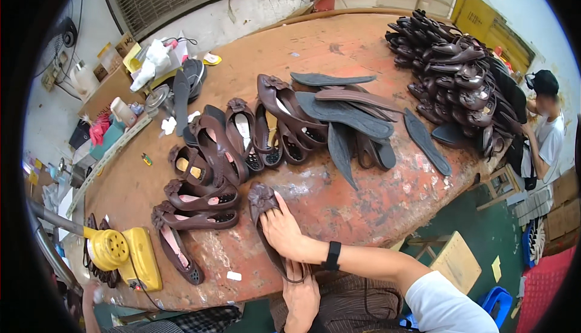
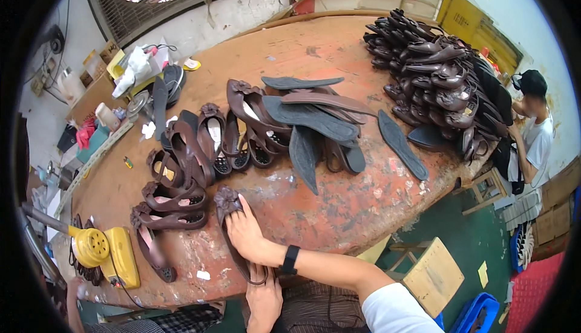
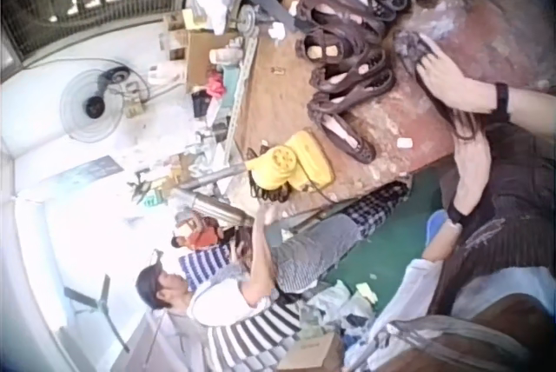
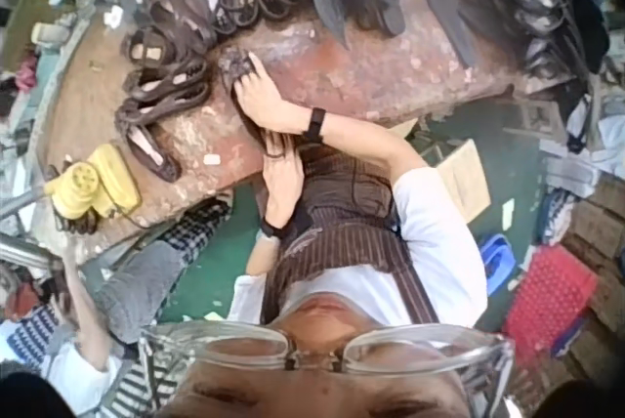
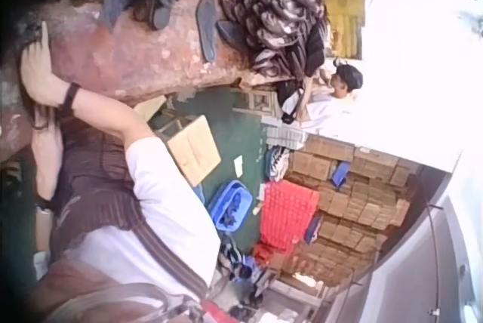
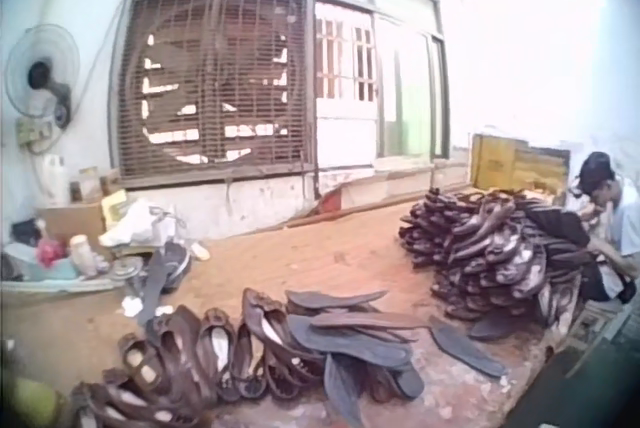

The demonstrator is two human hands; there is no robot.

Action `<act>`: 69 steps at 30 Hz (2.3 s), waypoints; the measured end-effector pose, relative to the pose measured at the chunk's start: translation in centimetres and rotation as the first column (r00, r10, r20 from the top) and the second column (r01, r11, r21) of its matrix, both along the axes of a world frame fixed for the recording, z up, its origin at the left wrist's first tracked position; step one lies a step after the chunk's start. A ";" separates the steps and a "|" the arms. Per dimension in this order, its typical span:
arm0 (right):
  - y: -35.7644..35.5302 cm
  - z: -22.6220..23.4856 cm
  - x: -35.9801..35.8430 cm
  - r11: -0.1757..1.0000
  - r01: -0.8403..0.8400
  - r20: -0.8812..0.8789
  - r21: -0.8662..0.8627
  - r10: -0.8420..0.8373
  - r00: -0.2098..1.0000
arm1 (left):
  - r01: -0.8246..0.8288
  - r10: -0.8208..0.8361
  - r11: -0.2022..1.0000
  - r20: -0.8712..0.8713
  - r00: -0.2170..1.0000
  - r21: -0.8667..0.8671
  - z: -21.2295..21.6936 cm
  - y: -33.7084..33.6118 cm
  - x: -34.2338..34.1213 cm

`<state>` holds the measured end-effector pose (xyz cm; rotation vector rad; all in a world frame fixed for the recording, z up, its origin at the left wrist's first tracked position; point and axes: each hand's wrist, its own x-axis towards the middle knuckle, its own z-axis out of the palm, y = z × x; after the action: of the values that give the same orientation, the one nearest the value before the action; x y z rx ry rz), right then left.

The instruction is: The person assembles brown women's shoes by inserting insoles into the shoe uppers. They repeatedly pick up a shoe and an insole, press the insole into the shoe, and place the assembled shoe on a pile.

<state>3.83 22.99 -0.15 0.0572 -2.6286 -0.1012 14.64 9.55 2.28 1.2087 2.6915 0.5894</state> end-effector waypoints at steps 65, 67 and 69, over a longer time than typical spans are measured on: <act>0.4 5.1 8.8 0.670 -0.369 0.133 -0.645 0.573 0.809 | -0.707 0.484 0.586 0.529 0.697 0.396 -0.5 -9.8 -4.0; -0.6 4.4 7.9 0.627 -0.337 0.117 -0.702 0.569 0.814 | -0.696 0.492 0.583 0.500 0.713 0.419 -0.7 -9.4 -4.4; -1.3 4.1 7.3 0.594 -0.328 0.108 -0.734 0.579 0.808 | -0.746 0.474 0.530 0.588 0.655 0.404 -0.5 -9.2 -4.5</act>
<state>11.10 21.70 3.90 0.5459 -2.6975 1.1789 10.17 0.40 1.77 0.0030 2.5238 1.7279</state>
